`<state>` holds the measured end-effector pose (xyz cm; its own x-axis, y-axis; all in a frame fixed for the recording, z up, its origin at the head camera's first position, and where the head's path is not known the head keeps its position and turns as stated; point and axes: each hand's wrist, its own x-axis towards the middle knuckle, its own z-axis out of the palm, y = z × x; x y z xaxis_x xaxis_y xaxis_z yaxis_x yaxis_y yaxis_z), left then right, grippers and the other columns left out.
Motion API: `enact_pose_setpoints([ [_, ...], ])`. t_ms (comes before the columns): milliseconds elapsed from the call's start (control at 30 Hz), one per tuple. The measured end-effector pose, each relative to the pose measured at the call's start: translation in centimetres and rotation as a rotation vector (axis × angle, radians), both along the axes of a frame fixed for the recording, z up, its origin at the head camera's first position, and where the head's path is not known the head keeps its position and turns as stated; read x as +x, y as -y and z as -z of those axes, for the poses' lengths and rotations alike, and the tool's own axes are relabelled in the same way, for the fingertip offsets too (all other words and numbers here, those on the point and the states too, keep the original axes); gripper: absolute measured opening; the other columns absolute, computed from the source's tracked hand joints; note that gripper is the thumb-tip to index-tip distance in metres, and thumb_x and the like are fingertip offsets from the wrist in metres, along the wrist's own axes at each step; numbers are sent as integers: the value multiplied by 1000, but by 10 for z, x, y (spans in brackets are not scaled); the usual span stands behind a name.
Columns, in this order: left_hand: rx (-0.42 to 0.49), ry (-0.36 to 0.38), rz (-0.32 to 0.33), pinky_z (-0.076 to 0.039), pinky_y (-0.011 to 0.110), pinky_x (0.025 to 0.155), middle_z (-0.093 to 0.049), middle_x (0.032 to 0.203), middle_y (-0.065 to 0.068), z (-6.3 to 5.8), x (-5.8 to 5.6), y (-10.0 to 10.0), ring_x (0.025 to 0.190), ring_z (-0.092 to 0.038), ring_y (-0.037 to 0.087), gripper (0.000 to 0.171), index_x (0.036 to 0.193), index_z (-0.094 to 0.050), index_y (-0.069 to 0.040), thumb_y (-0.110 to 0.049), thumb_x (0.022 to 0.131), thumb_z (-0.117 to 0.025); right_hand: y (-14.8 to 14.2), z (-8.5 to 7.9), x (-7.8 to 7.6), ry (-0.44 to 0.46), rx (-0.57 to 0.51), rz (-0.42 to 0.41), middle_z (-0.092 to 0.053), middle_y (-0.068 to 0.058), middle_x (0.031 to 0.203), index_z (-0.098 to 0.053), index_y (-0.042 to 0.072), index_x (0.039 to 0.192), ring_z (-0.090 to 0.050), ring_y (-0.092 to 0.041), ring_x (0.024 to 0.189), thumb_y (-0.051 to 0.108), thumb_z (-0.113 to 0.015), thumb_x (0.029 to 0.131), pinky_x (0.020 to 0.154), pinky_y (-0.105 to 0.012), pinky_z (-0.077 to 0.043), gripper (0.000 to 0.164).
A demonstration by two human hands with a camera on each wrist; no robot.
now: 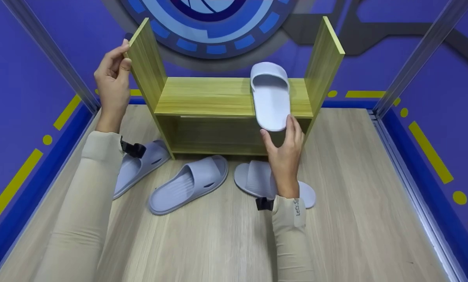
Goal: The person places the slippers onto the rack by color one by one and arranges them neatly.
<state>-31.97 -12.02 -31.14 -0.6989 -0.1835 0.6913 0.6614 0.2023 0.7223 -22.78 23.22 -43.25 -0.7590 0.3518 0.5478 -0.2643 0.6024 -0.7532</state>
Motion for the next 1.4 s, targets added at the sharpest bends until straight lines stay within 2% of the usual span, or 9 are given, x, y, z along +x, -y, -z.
enact_pose_setpoints([
  [233, 0, -14, 8, -49, 27, 98, -55, 139, 7, 0, 1, 0, 126, -55, 12, 32, 125, -63, -5, -14, 95, -56, -7, 10, 4, -100, -39, -26, -46, -19, 142, -46, 1, 141, -42, -29, 135, 17, -79, 80, 113, -42, -33, 71],
  [333, 7, 0, 8, -48, 28, 100, -54, 140, 11, -3, 3, -2, 127, -54, 14, 32, 125, -62, -2, -11, 95, -56, -11, 17, 7, -120, -56, -46, -46, -19, 143, -46, 2, 142, -44, -28, 133, 12, -79, 79, 110, -35, -38, 72],
  [467, 6, 22, 6, -47, 27, 101, -53, 140, 15, -11, 13, -6, 127, -54, 15, 32, 125, -61, 0, -9, 95, -55, -18, 28, 12, -123, -66, -80, -46, -15, 144, -46, 4, 142, -47, -26, 131, 8, -79, 78, 108, -24, -39, 73],
  [567, -1, 25, 6, -47, 28, 101, -53, 139, 16, -16, 19, -7, 127, -54, 16, 32, 124, -61, 2, -8, 95, -55, -23, 36, 16, -129, -53, -117, -46, -14, 144, -46, 5, 143, -47, -27, 131, 4, -80, 76, 109, -25, -39, 75],
  [867, 7, 34, 16, -48, 28, 100, -53, 140, 15, -16, 22, -7, 128, -54, 16, 32, 125, -60, 2, -7, 95, -55, -34, 52, 29, -77, 46, -240, -47, -21, 144, -40, -4, 143, -46, -34, 131, -9, -79, 70, 107, -11, -32, 83],
  [1033, 3, 37, 18, -49, 27, 96, -53, 140, 14, -16, 22, -7, 128, -53, 14, 31, 125, -60, 3, -7, 96, -54, -45, 65, 32, -25, 76, -297, -47, -21, 144, -38, -6, 144, -44, -9, 134, -9, -82, 65, 107, -9, -31, 90],
  [1167, 1, 34, 22, -49, 28, 97, -53, 140, 15, -16, 23, -7, 128, -53, 14, 32, 125, -60, 3, -7, 96, -54, -58, 78, 30, 64, 109, -318, -46, -13, 147, -37, 5, 148, -36, 8, 132, 0, -84, 67, 106, -5, -28, 94],
  [1267, 4, 36, 25, -48, 28, 98, -52, 140, 15, -16, 23, -6, 128, -53, 13, 32, 126, -60, 3, -8, 96, -54, -67, 85, 31, 147, 142, -324, -45, -8, 149, -37, 11, 149, -37, 2, 135, 9, -85, 70, 108, -10, -30, 93],
  [1400, 4, 30, 22, -48, 28, 98, -52, 140, 16, -16, 22, -6, 128, -53, 14, 32, 126, -59, 3, -7, 96, -54, -77, 90, 33, 259, 157, -360, -41, -9, 151, -36, 15, 150, -38, -25, 139, 18, -85, 72, 112, -42, -34, 92],
])
